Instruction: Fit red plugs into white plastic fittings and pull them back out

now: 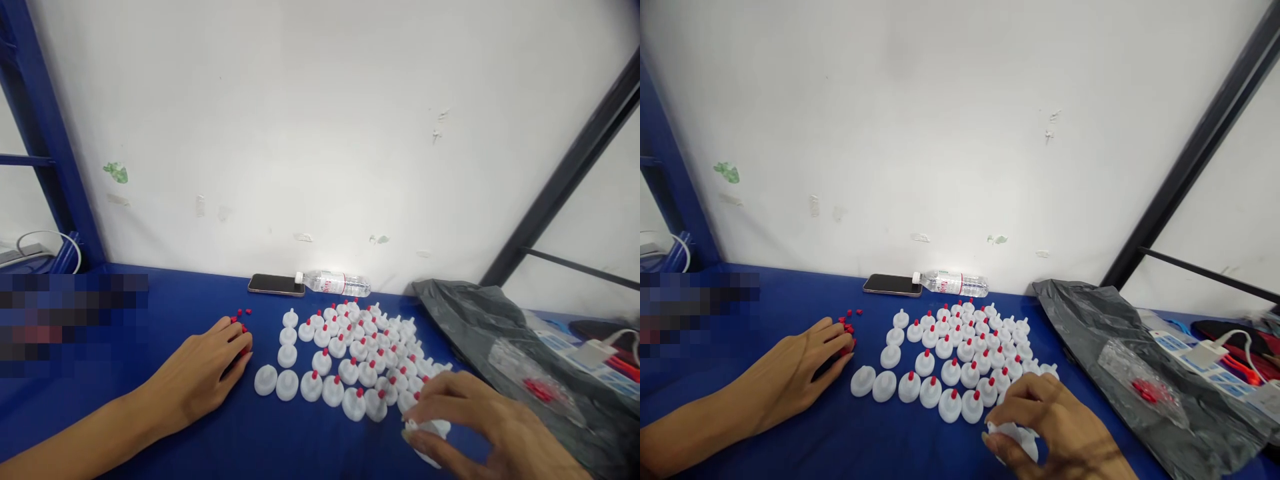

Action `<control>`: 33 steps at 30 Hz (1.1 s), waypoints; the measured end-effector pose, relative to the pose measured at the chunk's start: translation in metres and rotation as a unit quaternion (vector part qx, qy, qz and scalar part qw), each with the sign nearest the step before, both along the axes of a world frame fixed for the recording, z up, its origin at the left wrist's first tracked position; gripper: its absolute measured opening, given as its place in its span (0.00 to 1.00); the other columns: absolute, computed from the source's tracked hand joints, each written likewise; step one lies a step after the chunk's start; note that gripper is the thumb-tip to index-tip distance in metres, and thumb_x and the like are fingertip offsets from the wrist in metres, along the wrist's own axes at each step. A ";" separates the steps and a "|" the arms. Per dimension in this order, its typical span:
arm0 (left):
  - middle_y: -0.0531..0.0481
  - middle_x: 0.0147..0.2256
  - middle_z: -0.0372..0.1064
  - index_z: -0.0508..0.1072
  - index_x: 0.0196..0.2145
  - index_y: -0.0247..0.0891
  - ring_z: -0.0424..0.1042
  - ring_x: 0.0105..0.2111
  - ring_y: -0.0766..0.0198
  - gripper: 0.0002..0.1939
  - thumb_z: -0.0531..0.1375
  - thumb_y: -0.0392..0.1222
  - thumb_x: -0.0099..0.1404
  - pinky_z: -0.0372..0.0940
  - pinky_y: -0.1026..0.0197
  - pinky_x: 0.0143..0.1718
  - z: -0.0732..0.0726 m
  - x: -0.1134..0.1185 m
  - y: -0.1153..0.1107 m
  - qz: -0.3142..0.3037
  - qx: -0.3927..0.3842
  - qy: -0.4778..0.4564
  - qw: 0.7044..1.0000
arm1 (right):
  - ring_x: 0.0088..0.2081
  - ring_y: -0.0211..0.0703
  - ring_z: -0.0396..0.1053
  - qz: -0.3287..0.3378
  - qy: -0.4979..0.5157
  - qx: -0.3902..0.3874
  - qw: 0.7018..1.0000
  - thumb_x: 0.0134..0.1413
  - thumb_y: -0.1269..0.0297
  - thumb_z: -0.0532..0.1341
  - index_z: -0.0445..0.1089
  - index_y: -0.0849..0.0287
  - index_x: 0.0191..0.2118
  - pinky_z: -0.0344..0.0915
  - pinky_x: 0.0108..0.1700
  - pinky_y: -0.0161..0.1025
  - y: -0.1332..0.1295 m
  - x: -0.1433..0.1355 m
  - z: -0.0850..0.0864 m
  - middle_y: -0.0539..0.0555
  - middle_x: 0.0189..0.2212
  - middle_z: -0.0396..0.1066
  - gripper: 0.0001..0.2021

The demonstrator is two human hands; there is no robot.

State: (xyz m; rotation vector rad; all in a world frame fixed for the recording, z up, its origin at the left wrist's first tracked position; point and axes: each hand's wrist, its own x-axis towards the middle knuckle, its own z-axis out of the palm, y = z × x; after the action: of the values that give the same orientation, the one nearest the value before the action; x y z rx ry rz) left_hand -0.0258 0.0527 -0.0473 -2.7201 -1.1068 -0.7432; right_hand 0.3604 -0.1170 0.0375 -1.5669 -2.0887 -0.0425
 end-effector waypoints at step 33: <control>0.49 0.40 0.76 0.75 0.52 0.45 0.76 0.40 0.53 0.19 0.44 0.41 0.82 0.69 0.54 0.34 0.014 -0.001 -0.005 0.047 0.022 -0.026 0.998 | 0.33 0.49 0.83 -0.230 0.014 -0.143 0.963 0.63 0.51 0.61 0.78 0.44 0.36 0.72 0.34 0.41 0.011 0.007 0.009 0.48 0.32 0.85 0.10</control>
State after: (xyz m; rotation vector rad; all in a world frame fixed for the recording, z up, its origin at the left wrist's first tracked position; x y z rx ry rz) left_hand -0.0271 0.0476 -0.0328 -2.6068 -1.2060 -0.8170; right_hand 0.3678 -0.1060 0.0461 -2.1864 -1.7224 0.1215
